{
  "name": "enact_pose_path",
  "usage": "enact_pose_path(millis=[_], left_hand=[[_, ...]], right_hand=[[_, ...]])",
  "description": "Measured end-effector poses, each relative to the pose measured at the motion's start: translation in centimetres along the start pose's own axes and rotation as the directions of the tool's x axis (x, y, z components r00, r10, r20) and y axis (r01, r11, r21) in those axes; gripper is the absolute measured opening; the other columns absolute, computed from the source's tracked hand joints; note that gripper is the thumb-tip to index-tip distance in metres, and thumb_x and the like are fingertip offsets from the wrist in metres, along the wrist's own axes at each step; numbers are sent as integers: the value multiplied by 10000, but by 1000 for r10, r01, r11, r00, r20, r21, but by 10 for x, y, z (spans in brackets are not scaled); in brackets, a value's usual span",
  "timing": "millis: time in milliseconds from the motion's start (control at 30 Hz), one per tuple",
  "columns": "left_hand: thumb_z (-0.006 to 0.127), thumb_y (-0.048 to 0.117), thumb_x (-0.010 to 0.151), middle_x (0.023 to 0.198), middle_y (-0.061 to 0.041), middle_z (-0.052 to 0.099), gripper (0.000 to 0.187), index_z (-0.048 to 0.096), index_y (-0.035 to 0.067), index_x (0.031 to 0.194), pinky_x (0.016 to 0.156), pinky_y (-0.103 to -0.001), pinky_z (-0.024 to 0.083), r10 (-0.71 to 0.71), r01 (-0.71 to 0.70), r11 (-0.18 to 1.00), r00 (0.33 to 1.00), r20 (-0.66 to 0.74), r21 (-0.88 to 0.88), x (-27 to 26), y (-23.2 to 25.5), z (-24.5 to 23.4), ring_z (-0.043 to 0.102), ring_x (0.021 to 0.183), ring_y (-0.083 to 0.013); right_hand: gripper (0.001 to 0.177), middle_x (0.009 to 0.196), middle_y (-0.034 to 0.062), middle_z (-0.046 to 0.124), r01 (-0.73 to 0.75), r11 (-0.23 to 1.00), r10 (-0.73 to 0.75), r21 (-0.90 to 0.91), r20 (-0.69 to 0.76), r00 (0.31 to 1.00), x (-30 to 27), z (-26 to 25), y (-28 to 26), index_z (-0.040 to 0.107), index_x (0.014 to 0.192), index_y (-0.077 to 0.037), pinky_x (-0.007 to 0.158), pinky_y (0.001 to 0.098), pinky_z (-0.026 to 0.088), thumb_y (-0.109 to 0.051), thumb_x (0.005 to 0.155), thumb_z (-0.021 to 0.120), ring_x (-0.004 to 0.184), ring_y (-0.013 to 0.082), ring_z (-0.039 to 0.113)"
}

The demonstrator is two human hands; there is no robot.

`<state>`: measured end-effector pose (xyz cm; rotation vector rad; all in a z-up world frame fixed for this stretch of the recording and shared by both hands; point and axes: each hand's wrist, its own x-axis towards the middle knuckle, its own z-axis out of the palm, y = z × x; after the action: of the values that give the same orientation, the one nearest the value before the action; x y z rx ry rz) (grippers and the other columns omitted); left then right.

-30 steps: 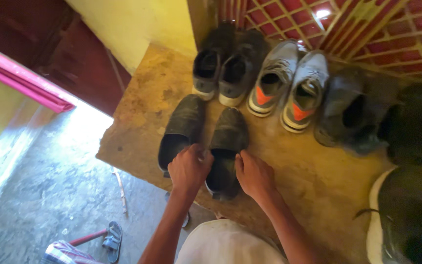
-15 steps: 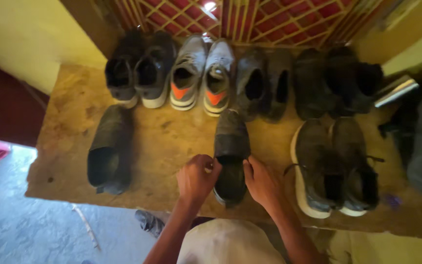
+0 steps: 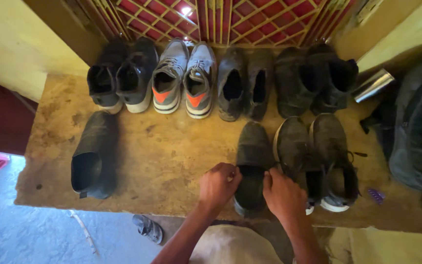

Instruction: The person arranges multiple pairs of shoes and sandals on a wooden bench. They pick up each pair, reposition them, and align them neatly in a row.

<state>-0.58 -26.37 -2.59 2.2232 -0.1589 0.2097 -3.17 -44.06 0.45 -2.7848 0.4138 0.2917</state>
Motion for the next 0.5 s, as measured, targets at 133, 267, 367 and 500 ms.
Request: enact_pose_path(millis=[133,267,367,500], left_hand=[[724,235,900,803,-111,734,171,746,88,817,627,-452,558,29,-31,999,999,37,38,2,1,11,705,704,-350],[717,245,881,828,-121,747,168,755,88,837,641,-454,563,-17,15,1000,996,86,22,2,-2,11,711,726,-357],[711,240,887,835,-131,743,173,753,82,830,653,-458,562,-43,37,998,991,124,50,-4,1,10,712,738,-362],[709,259,873,822,-121,748,189,746,79,828,657,-452,567,-77,74,997,992,95,34,-7,2,13,722,731,-352]], right_hand=[[266,794,109,735,-48,999,47,-2,-68,997,-1,-5,6,615,891,-174,674,555,537,-426,970,583,777,404,710],[221,714,28,702,57,982,-23,179,-187,982,1,-2,7,582,837,-165,589,509,526,-334,874,720,704,341,705],[170,719,25,690,156,964,-103,215,-240,965,2,4,10,577,863,-166,581,500,518,-243,856,728,711,334,699],[173,728,37,687,160,969,-124,190,-190,974,9,10,15,582,917,-165,607,512,505,-205,835,729,744,341,691]])
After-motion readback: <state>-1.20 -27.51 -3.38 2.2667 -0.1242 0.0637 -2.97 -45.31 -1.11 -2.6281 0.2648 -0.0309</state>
